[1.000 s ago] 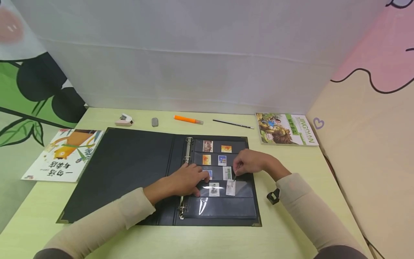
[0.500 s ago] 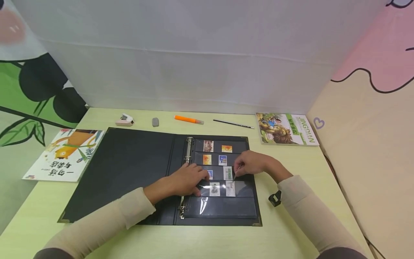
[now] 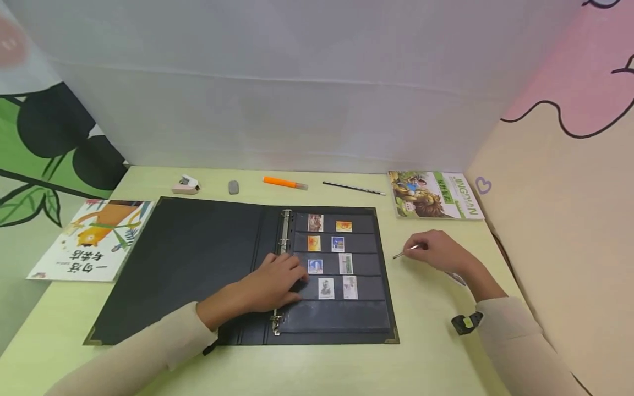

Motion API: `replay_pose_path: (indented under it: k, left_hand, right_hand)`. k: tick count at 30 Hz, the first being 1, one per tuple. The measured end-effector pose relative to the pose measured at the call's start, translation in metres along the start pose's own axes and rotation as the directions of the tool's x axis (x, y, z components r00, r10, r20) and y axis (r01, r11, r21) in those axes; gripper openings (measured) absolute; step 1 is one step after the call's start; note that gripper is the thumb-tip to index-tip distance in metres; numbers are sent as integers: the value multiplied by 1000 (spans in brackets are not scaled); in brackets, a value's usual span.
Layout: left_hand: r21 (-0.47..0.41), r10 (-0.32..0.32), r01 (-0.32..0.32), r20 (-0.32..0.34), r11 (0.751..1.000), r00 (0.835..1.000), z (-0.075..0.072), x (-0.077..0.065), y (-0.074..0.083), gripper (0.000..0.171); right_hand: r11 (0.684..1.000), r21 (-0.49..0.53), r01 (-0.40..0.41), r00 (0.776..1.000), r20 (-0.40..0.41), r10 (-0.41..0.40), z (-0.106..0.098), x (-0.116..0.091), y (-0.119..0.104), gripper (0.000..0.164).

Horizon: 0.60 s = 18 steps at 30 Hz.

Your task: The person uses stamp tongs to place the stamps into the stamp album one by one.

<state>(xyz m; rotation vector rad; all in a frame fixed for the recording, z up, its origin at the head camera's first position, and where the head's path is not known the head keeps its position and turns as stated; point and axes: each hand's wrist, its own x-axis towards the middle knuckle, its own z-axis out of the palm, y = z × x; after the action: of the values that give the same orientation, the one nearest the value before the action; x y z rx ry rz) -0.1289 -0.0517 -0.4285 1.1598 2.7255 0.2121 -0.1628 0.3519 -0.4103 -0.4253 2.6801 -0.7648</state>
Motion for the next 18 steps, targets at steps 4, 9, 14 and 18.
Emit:
replay_pose_path:
  k: [4,9,14,18]
  left_hand:
    - [59,27,-27,3,998,1000,-2,-9,9,38]
    - [103,21,-30,94,994,995,2,-16,24,50]
    - [85,-33,23,117,996,993,6,-17,31,59]
    - [62,-63,56,120,997,991,8,-14,33,61]
  right_hand:
    - [993,-4,-119,989,-86,118,-11,-35,26,26]
    - [973,-15,-232,967,-114,228,-20,-68,56,33]
    - [949,-58,-310,947,-106,303,-25,-87,75,38]
    - [935,-81,-346,936,-96,338,-28,-101,84,38]
